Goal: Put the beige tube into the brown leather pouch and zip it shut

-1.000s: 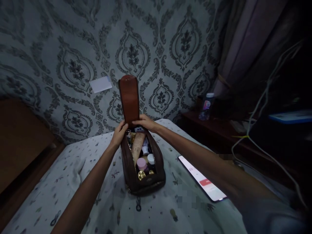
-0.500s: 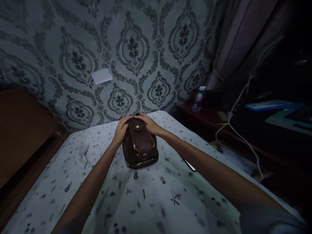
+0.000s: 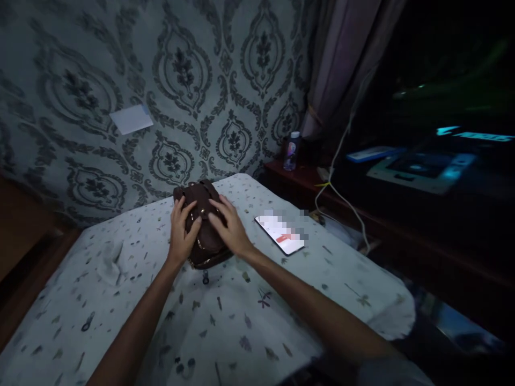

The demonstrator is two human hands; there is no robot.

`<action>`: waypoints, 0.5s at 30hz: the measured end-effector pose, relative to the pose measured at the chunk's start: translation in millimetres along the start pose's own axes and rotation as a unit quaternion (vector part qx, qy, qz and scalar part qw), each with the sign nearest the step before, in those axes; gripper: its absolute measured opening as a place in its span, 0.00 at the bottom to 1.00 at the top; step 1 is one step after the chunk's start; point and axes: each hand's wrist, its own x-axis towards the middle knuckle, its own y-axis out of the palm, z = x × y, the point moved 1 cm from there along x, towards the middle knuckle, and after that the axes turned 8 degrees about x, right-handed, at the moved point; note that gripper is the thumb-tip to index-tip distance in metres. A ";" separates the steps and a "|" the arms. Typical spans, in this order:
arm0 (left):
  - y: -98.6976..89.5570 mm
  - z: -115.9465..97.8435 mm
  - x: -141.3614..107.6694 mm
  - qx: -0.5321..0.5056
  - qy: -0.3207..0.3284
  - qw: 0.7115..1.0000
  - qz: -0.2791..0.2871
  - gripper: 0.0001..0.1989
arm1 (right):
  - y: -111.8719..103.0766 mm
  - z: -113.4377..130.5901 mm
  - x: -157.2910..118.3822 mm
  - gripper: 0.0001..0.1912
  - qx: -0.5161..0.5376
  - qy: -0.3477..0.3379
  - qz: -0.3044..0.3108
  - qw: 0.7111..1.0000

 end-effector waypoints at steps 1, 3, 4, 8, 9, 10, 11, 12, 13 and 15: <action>0.8 -0.5 -0.4 -0.001 -0.004 1.000 -0.004 0.23 | 5.4 4.5 -7.1 0.28 -0.027 -0.010 -0.017 0.999; 1.8 -2.0 -0.4 -0.002 -0.015 1.000 -0.009 0.22 | 14.4 10.4 -16.1 0.31 -0.078 -0.023 -0.022 0.996; 2.1 -2.8 -0.2 -0.001 -0.019 1.000 -0.009 0.22 | 17.3 12.0 -18.2 0.31 -0.098 -0.026 -0.021 0.995; 2.3 -4.7 0.4 0.003 -0.028 1.000 -0.010 0.22 | 18.1 13.5 -18.1 0.31 -0.138 -0.035 -0.006 0.990; 2.5 -4.7 0.3 0.001 -0.028 1.000 -0.012 0.22 | 16.8 13.6 -17.7 0.31 -0.145 -0.041 -0.001 0.989; 2.6 -4.5 0.1 -0.001 -0.029 0.999 -0.015 0.22 | 15.5 13.8 -17.6 0.32 -0.153 -0.049 0.004 0.987; 2.8 -4.5 -0.3 -0.005 -0.031 0.999 -0.018 0.22 | 14.3 14.1 -17.9 0.34 -0.161 -0.056 0.009 0.985; 2.8 -4.5 -0.9 -0.010 -0.032 0.999 -0.020 0.23 | 13.4 14.3 -18.5 0.36 -0.171 -0.064 0.012 0.983; 2.8 -4.6 -1.6 -0.016 -0.034 0.999 -0.022 0.23 | 12.7 14.5 -19.4 0.39 -0.182 -0.071 0.013 0.981; 2.2 -4.3 -1.7 -0.027 -0.039 0.999 -0.027 0.23 | 12.4 14.0 -21.2 0.42 -0.206 -0.085 0.007 0.975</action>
